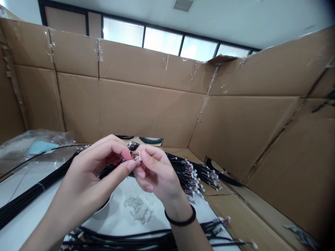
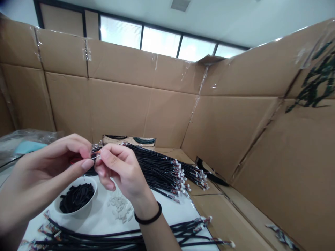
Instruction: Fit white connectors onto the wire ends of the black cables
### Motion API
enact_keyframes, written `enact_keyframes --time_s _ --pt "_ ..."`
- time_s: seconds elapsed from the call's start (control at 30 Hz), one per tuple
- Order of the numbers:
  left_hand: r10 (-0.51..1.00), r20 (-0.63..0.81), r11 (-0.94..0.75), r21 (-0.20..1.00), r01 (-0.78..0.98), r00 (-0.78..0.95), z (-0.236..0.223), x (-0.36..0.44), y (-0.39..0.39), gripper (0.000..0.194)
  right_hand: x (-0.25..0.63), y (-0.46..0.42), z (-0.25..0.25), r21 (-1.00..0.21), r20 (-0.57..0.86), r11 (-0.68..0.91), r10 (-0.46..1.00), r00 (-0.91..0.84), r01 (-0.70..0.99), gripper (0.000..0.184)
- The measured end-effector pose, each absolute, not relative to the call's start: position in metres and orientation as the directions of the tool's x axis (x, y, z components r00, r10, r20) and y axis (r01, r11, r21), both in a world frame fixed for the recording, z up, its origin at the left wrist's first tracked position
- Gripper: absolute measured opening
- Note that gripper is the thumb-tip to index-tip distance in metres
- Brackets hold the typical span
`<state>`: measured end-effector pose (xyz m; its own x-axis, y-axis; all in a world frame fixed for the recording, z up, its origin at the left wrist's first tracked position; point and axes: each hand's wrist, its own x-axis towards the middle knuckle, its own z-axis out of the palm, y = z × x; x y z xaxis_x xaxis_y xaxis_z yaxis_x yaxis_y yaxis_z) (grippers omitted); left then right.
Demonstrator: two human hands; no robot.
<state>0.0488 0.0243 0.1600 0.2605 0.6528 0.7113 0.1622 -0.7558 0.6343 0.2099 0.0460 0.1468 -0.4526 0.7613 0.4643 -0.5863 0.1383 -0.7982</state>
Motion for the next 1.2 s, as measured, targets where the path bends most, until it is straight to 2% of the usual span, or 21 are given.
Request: enact_keyframes --time_s 0.13,0.27,0.37,0.5,0.57,0.8,1.03,1.2 --pt "0.543 0.832 -0.821 0.497 0.282 0.114 0.1560 0.0539 0.0241 0.011 0.2090 0.0478 0.1454 -0.777 0.500 0.158 0.743 -0.444 -0.609 0.024" --pt "0.463 0.885 -0.828 0.417 0.376 0.037 0.1537 0.0574 0.0236 0.017 0.2089 0.0500 0.1444 -0.780 0.505 0.175 0.743 -0.439 -0.600 0.025" --pt "0.407 0.912 -0.846 0.357 0.396 0.049 0.1536 0.0579 0.0248 0.017 0.2085 0.0505 0.1449 -0.792 0.477 0.162 0.767 -0.430 -0.589 0.028" --pt "0.301 0.944 -0.881 0.220 0.420 0.138 0.1540 0.0552 0.0245 0.021 0.2074 0.0498 0.1461 -0.794 0.457 0.167 0.798 -0.393 -0.584 0.032" --pt "0.294 0.939 -0.878 0.192 0.439 0.177 0.1544 0.0536 0.0231 0.020 0.2071 0.0492 0.1464 -0.790 0.464 0.183 0.802 -0.375 -0.586 0.032" --pt "0.387 0.908 -0.856 0.290 0.427 0.160 0.1548 0.0532 0.0213 0.014 0.2067 0.0461 0.1488 -0.798 0.460 0.212 0.819 -0.342 -0.565 0.031" --pt "0.530 0.846 -0.815 0.489 0.312 0.060 0.1521 0.0556 0.0237 0.014 0.2049 0.0438 0.1494 -0.791 0.449 0.199 0.831 -0.328 -0.579 0.027" --pt "0.646 0.762 -0.755 0.627 0.194 0.053 0.1530 0.0534 0.0243 0.016 0.2046 0.0443 0.1494 -0.798 0.447 0.212 0.836 -0.318 -0.565 0.027"
